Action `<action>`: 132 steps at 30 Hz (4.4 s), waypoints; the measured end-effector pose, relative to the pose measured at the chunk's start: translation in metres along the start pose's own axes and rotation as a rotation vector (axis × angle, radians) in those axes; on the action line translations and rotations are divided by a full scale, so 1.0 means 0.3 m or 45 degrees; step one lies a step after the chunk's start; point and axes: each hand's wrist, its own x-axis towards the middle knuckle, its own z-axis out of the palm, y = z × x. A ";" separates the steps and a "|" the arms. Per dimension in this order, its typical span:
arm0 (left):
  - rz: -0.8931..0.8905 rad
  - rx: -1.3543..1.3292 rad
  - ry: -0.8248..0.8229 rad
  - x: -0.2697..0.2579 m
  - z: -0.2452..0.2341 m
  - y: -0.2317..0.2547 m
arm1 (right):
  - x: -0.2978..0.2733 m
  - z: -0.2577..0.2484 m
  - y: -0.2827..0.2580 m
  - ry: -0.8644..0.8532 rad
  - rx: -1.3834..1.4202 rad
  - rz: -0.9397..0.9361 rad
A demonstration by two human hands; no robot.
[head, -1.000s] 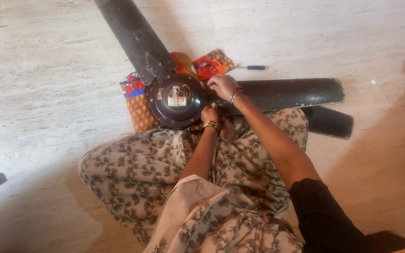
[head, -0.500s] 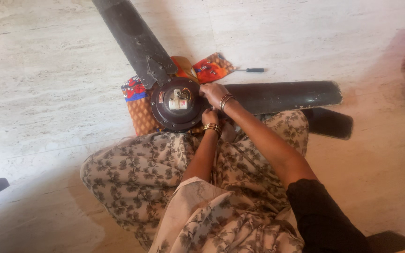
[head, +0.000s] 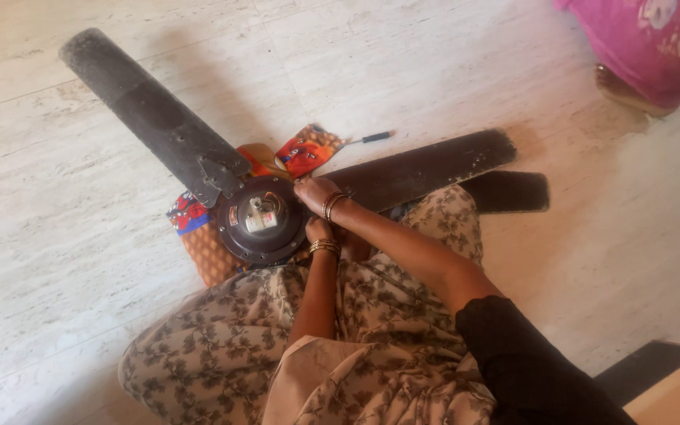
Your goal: The person sits on the floor and attaches fan blades to the motor housing using a screwdriver. They align each blade and tighten the screws to secure it in place.
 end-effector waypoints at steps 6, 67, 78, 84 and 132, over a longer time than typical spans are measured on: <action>-0.171 -0.061 0.018 -0.102 0.001 0.094 | -0.001 0.018 0.006 0.023 -0.047 -0.087; -0.212 -0.082 -0.050 -0.019 -0.005 0.035 | 0.009 0.008 -0.009 -0.114 0.028 0.049; 0.350 0.378 -0.170 -0.018 -0.033 0.049 | 0.015 0.038 -0.070 -0.123 -0.118 0.233; -0.041 0.216 -0.095 -0.032 -0.030 0.059 | 0.004 0.018 -0.058 -0.099 -0.046 0.175; -0.114 0.049 -0.091 -0.026 -0.027 0.035 | -0.026 0.010 -0.040 0.009 0.062 0.165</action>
